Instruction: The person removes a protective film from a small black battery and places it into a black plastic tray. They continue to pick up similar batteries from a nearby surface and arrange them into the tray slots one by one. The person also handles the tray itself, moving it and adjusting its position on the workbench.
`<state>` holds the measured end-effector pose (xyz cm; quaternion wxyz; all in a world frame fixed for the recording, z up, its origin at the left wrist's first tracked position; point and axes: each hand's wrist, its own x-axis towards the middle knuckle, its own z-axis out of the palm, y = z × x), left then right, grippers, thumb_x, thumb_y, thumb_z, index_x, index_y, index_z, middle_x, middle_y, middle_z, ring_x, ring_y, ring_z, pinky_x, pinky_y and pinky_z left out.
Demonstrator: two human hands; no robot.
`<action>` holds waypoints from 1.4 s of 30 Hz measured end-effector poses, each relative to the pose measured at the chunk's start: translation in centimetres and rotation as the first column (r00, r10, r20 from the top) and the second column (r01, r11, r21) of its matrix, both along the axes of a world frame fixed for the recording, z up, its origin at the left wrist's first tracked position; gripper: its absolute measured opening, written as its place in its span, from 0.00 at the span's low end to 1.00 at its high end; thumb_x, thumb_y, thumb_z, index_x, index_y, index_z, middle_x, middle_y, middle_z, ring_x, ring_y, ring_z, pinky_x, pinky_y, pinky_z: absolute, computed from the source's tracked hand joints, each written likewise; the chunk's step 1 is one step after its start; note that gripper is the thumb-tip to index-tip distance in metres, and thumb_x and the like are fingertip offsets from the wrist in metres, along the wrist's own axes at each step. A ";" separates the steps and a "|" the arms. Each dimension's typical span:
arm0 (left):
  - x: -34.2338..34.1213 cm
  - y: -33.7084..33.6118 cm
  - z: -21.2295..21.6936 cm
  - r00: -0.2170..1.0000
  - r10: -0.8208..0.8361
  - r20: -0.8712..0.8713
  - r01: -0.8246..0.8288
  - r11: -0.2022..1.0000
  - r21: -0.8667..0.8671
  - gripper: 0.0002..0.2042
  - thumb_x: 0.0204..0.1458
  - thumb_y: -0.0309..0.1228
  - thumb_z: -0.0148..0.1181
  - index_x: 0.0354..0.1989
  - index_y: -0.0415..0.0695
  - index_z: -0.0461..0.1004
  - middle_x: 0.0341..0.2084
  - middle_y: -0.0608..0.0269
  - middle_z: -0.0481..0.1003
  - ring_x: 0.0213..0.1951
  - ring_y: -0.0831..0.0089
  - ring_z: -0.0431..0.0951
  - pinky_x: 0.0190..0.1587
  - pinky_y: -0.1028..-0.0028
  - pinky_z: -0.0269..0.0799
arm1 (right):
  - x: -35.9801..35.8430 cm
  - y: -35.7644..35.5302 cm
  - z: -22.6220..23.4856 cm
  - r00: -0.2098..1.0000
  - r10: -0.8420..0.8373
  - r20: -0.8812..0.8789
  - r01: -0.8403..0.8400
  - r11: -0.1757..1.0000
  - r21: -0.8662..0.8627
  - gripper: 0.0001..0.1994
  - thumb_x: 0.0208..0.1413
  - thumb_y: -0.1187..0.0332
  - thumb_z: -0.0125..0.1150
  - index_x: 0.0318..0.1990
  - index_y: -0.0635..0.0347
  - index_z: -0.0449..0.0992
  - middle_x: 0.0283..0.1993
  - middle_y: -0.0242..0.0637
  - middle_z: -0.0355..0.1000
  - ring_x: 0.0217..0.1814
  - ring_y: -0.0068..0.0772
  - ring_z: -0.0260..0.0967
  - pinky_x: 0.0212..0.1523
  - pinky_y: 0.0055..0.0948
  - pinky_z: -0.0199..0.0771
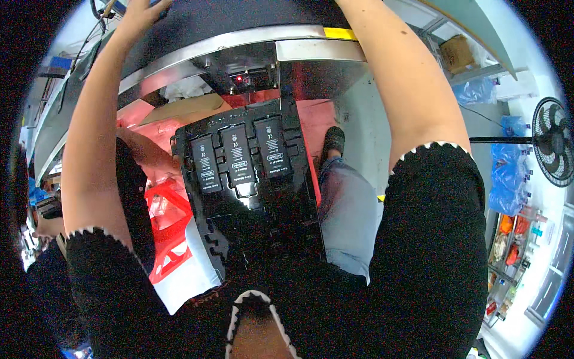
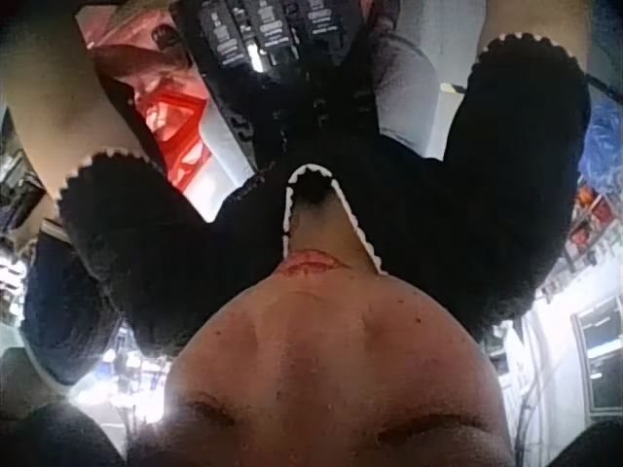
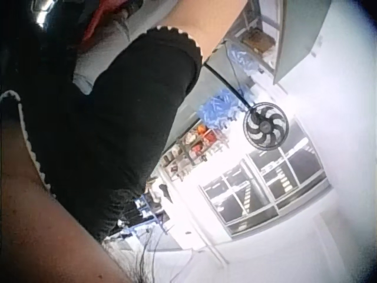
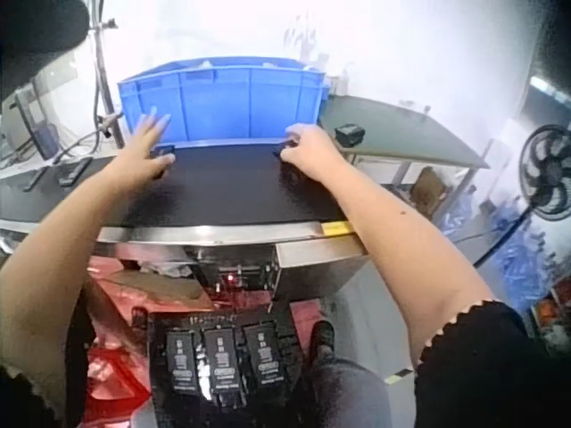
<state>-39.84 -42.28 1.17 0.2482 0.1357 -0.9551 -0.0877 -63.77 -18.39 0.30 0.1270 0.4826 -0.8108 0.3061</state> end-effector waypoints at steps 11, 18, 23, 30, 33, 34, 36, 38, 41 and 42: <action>-2.1 5.2 2.2 0.873 -0.044 0.486 0.019 0.998 0.057 0.38 0.52 0.50 0.56 0.65 0.37 0.54 0.64 0.43 0.54 0.65 0.56 0.54 0.66 0.66 0.47 | 3.9 4.5 3.3 0.614 0.178 0.769 -0.107 0.984 -0.142 0.25 0.41 0.80 0.66 0.52 0.71 0.69 0.44 0.48 0.72 0.43 0.38 0.70 0.44 0.31 0.73; -1.8 8.1 3.8 0.853 -0.162 0.495 0.101 0.984 0.148 0.40 0.41 0.50 0.65 0.58 0.34 0.64 0.54 0.44 0.68 0.55 0.58 0.68 0.58 0.69 0.62 | 12.7 10.1 4.8 0.462 0.404 0.790 -0.242 0.914 -0.326 0.18 0.50 0.79 0.57 0.51 0.72 0.68 0.43 0.45 0.71 0.41 0.35 0.71 0.42 0.30 0.74; 4.2 13.5 3.9 0.982 -0.077 0.172 0.064 0.995 0.080 0.41 0.36 0.47 0.69 0.57 0.32 0.64 0.53 0.44 0.67 0.54 0.57 0.68 0.58 0.63 0.63 | 23.8 15.2 -1.6 0.376 0.424 0.824 -0.410 0.873 -0.262 0.14 0.52 0.70 0.61 0.48 0.55 0.76 0.44 0.26 0.72 0.37 0.14 0.65 0.36 0.17 0.66; 21.4 21.5 -1.1 0.937 -0.332 0.106 0.299 0.921 0.249 0.41 0.29 0.38 0.71 0.59 0.44 0.66 0.56 0.50 0.65 0.61 0.55 0.61 0.63 0.60 0.54 | 35.6 18.8 -9.8 0.602 0.348 0.719 -0.493 0.870 -0.008 0.15 0.51 0.74 0.58 0.49 0.62 0.72 0.43 0.43 0.67 0.43 0.40 0.66 0.47 0.37 0.66; 27.0 25.1 -3.9 0.885 -0.398 0.241 0.295 0.881 0.370 0.42 0.29 0.39 0.72 0.58 0.42 0.64 0.54 0.47 0.63 0.58 0.50 0.61 0.64 0.52 0.50 | 36.9 19.1 -8.6 0.845 0.423 0.328 -0.495 0.850 0.179 0.21 0.45 0.72 0.63 0.50 0.59 0.71 0.45 0.40 0.66 0.47 0.44 0.62 0.48 0.38 0.64; 28.4 26.3 -4.6 0.866 -0.399 0.300 0.255 0.870 0.422 0.40 0.30 0.38 0.72 0.58 0.43 0.64 0.55 0.48 0.62 0.59 0.49 0.60 0.65 0.48 0.48 | 37.1 19.3 -8.0 0.869 0.447 0.213 -0.492 0.830 0.262 0.22 0.43 0.72 0.64 0.51 0.58 0.71 0.45 0.39 0.66 0.48 0.43 0.61 0.49 0.38 0.63; 30.3 27.7 -6.9 0.862 -0.377 0.338 0.218 0.879 0.425 0.42 0.30 0.37 0.71 0.61 0.46 0.63 0.60 0.49 0.59 0.64 0.50 0.55 0.66 0.49 0.43 | 37.3 19.8 -7.9 0.873 0.434 0.222 -0.485 0.822 0.298 0.27 0.40 0.67 0.67 0.52 0.56 0.70 0.48 0.37 0.65 0.51 0.42 0.60 0.49 0.41 0.60; 31.2 28.6 -7.6 0.870 -0.368 0.328 0.216 0.883 0.417 0.41 0.31 0.37 0.70 0.60 0.45 0.63 0.61 0.49 0.58 0.66 0.50 0.52 0.67 0.49 0.42 | 37.4 20.3 -6.9 0.875 0.433 0.219 -0.484 0.805 0.342 0.29 0.39 0.63 0.68 0.52 0.56 0.70 0.50 0.37 0.64 0.53 0.42 0.59 0.50 0.43 0.59; 31.1 28.8 -7.7 0.881 -0.345 0.324 0.209 0.898 0.387 0.40 0.33 0.36 0.70 0.60 0.44 0.62 0.62 0.50 0.57 0.67 0.50 0.49 0.67 0.49 0.39 | 38.2 21.9 -6.1 0.826 0.496 0.270 -0.561 0.672 0.483 0.41 0.37 0.54 0.70 0.62 0.53 0.61 0.64 0.41 0.55 0.67 0.48 0.49 0.62 0.53 0.49; 31.1 28.7 -7.6 0.885 -0.332 0.328 0.203 0.907 0.370 0.40 0.33 0.36 0.69 0.60 0.43 0.62 0.63 0.50 0.56 0.67 0.50 0.48 0.67 0.49 0.38 | 38.5 22.4 -6.3 0.822 0.516 0.240 -0.556 0.640 0.531 0.43 0.38 0.53 0.71 0.64 0.53 0.59 0.67 0.42 0.53 0.70 0.50 0.45 0.65 0.55 0.46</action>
